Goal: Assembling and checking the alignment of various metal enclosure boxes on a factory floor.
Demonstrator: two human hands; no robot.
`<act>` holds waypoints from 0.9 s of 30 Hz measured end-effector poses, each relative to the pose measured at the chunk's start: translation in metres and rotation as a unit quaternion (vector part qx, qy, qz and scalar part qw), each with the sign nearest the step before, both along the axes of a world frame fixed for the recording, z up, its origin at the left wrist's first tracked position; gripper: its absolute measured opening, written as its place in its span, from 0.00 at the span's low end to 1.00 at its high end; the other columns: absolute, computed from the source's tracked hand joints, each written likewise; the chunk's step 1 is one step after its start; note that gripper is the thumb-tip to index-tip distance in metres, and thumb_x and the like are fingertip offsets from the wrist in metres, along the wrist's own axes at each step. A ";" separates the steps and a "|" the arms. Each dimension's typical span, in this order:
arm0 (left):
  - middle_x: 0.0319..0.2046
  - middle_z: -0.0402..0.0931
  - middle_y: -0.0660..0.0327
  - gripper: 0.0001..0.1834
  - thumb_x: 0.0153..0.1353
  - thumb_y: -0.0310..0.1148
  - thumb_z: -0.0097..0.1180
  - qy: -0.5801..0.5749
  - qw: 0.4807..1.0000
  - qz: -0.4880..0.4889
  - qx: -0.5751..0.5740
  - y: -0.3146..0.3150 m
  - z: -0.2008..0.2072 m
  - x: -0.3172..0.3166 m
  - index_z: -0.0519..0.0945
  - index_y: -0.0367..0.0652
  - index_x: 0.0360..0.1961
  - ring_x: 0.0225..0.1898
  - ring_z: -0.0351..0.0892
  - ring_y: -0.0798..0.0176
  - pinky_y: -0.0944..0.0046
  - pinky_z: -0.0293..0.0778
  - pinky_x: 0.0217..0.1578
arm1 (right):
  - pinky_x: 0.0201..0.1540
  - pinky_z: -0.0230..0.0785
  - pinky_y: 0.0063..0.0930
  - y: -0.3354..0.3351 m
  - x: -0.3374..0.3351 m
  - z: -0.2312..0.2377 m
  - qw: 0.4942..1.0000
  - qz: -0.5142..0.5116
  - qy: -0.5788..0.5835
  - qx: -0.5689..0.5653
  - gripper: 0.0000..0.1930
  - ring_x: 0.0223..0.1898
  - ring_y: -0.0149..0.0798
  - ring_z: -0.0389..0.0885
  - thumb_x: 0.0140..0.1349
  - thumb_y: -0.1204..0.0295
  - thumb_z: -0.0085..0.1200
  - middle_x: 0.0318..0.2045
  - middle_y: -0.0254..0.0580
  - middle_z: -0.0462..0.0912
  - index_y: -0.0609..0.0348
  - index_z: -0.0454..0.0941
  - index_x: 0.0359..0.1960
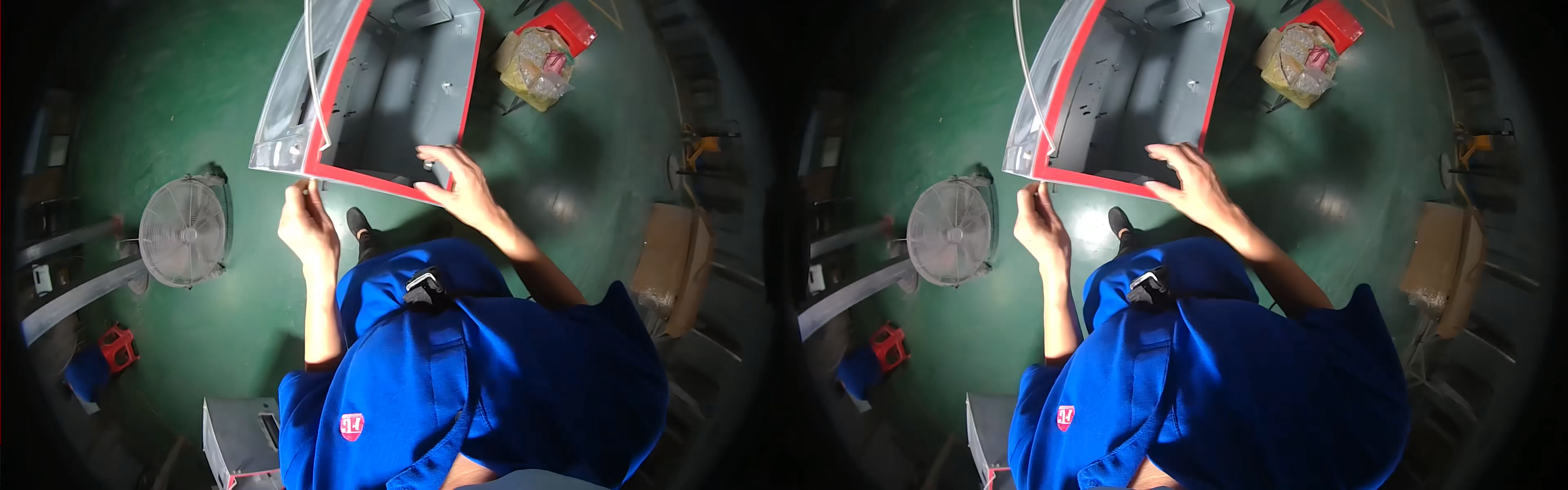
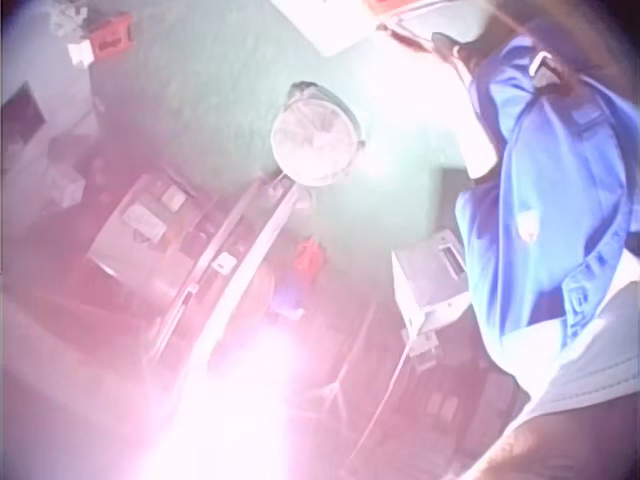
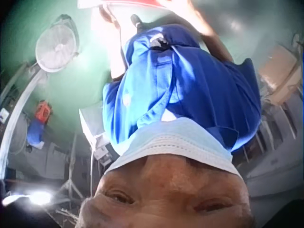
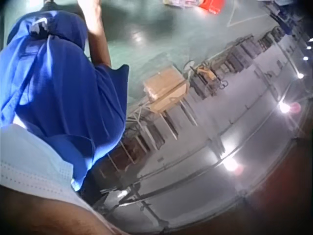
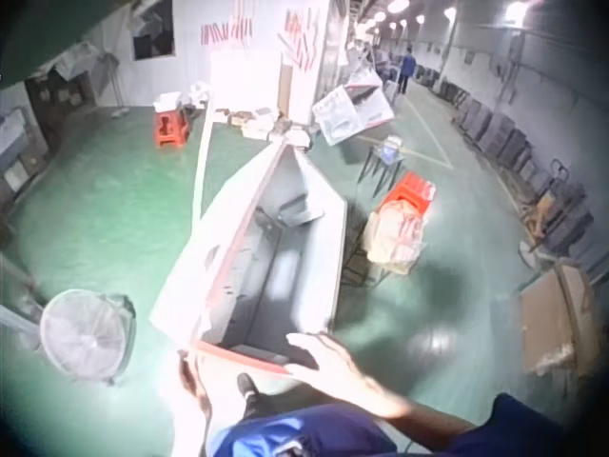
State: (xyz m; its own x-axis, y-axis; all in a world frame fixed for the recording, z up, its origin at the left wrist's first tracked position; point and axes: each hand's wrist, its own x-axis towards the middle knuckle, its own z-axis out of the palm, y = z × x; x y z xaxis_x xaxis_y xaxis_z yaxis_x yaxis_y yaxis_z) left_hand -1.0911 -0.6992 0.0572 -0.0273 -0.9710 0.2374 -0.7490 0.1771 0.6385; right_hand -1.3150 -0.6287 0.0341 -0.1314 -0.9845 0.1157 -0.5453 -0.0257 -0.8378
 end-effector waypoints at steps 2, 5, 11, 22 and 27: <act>0.17 0.71 0.56 0.06 0.62 0.31 0.54 -0.006 0.999 0.031 -0.030 0.007 0.002 -0.007 0.76 0.39 0.33 0.17 0.67 0.63 0.66 0.68 0.22 | 0.49 0.69 0.31 0.028 -0.042 -0.011 1.000 -0.023 -0.009 0.012 0.25 0.45 0.40 0.77 0.49 0.74 0.63 0.42 0.45 0.78 0.60 0.71 0.51; 0.16 0.70 0.60 0.07 0.62 0.32 0.55 -0.035 0.996 0.073 -0.033 0.020 0.005 -0.009 0.76 0.38 0.36 0.18 0.62 0.70 0.69 0.66 0.22 | 0.49 0.69 0.32 0.075 -0.099 -0.038 0.995 -0.074 -0.032 0.066 0.24 0.44 0.40 0.78 0.51 0.74 0.62 0.41 0.45 0.80 0.60 0.71 0.51; 0.14 0.60 0.72 0.13 0.67 0.36 0.46 0.145 0.980 0.115 -0.076 0.069 0.017 -0.043 0.77 0.37 0.35 0.16 0.57 0.78 0.72 0.54 0.16 | 0.43 0.73 0.31 0.137 -0.183 -0.063 0.988 -0.086 -0.053 0.116 0.19 0.38 0.40 0.81 0.53 0.74 0.61 0.35 0.46 0.80 0.61 0.73 0.47; 0.19 0.70 0.70 0.12 0.65 0.35 0.51 0.295 0.898 -0.023 0.326 0.092 -0.043 -0.234 0.79 0.38 0.31 0.21 0.61 0.80 0.77 0.56 0.23 | 0.36 0.72 0.33 0.062 -0.279 -0.075 0.991 0.064 -0.003 0.120 0.12 0.33 0.44 0.81 0.51 0.70 0.57 0.30 0.45 0.82 0.61 0.76 0.36; 0.23 0.74 0.70 0.12 0.65 0.35 0.51 0.213 0.918 -0.023 0.335 0.035 -0.084 -0.306 0.80 0.36 0.35 0.23 0.60 0.79 0.75 0.55 0.25 | 0.35 0.73 0.32 -0.007 -0.397 -0.119 0.991 0.026 0.041 0.128 0.09 0.31 0.42 0.82 0.51 0.68 0.58 0.29 0.44 0.83 0.58 0.79 0.33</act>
State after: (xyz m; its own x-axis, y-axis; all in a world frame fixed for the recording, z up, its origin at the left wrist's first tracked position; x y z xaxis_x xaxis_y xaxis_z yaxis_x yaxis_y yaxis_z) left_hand -1.3971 -0.6641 -0.0270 -0.1157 -0.9032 -0.4134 -0.4074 -0.3364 0.8491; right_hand -1.7120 -0.6361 -0.0847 -0.0802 -0.9882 -0.1305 -0.6152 0.1521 -0.7736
